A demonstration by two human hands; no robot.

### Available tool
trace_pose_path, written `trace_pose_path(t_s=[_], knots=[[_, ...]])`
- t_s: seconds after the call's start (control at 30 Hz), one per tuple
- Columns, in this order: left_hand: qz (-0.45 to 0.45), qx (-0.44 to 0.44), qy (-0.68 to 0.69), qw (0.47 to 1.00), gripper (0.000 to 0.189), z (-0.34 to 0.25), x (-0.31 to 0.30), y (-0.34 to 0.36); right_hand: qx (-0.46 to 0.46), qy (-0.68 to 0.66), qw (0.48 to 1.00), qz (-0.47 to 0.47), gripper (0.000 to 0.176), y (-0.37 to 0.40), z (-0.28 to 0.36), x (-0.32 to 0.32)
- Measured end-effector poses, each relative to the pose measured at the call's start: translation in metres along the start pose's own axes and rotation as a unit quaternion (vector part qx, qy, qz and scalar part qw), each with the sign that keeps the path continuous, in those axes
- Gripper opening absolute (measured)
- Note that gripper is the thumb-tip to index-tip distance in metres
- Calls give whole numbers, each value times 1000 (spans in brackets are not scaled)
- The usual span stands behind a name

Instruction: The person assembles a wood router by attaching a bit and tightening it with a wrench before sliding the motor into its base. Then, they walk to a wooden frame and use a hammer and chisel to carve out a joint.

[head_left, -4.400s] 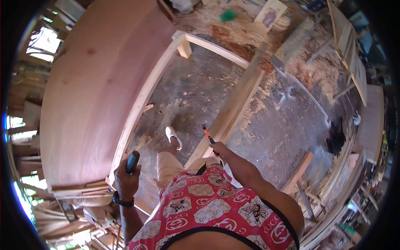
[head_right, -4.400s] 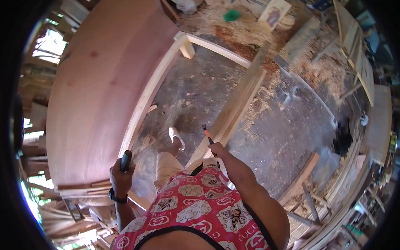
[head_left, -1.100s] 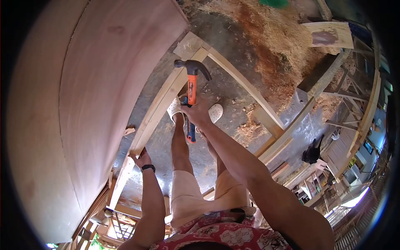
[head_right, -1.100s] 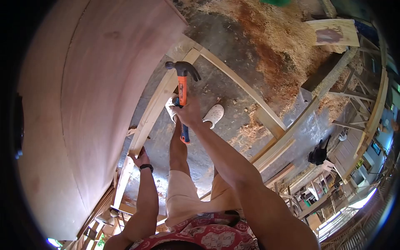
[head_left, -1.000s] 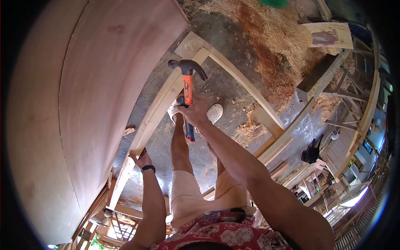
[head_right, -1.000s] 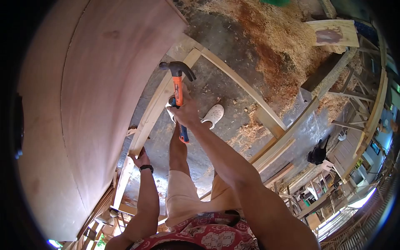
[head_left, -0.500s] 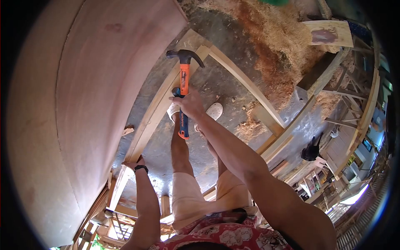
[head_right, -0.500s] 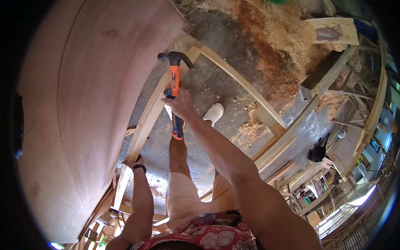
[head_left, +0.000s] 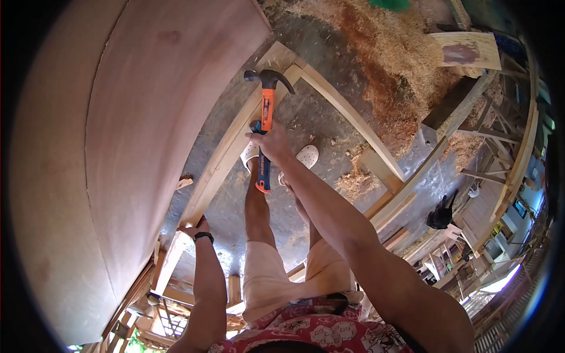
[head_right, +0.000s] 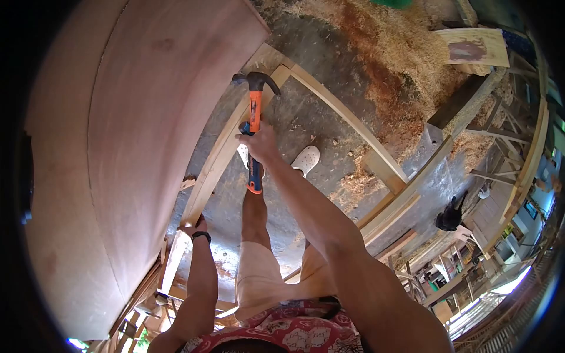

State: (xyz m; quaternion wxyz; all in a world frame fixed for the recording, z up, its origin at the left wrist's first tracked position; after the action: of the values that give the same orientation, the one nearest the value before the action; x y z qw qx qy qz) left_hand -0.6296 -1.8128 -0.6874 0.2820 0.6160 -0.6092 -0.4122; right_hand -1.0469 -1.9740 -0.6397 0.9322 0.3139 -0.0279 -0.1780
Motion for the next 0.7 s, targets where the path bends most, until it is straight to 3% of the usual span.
trace_pose_path(t_s=[0.23, 0.43, 0.5, 0.67, 0.7], knots=[[12, -5, 35, 999, 89, -2, -13, -2, 14, 58, 998, -7, 30, 18, 37, -9], [-15, -10, 14, 1000, 86, 9, -27, -1, 0, 38, 999, 30, 32, 18, -5, -33], [-6, -12, 24, 1000, 85, 9, -38, -3, -22, 87, 996, 20, 33, 25, -4, -39], [-7, -7, 18, 1000, 81, 10, -29, 8, 6, 43, 999, 18, 32, 25, 2, -32], [-8, -7, 19, 1000, 81, 9, -25, 9, -15, 101, 995, 12, 32, 22, 6, -28]])
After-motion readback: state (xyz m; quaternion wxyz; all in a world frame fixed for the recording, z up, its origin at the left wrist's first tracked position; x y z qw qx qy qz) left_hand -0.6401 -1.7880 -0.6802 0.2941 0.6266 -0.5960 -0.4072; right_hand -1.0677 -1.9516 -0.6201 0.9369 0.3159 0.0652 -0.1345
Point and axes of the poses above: each hand's wrist, its own y-axis away from the middle knuckle, its own x-axis out of the palm, z = x × y, the point moved 1 cm from there along -y, towards the middle knuckle, and after that the axes turned 4 degrees about -x, right-handed, at the moved point
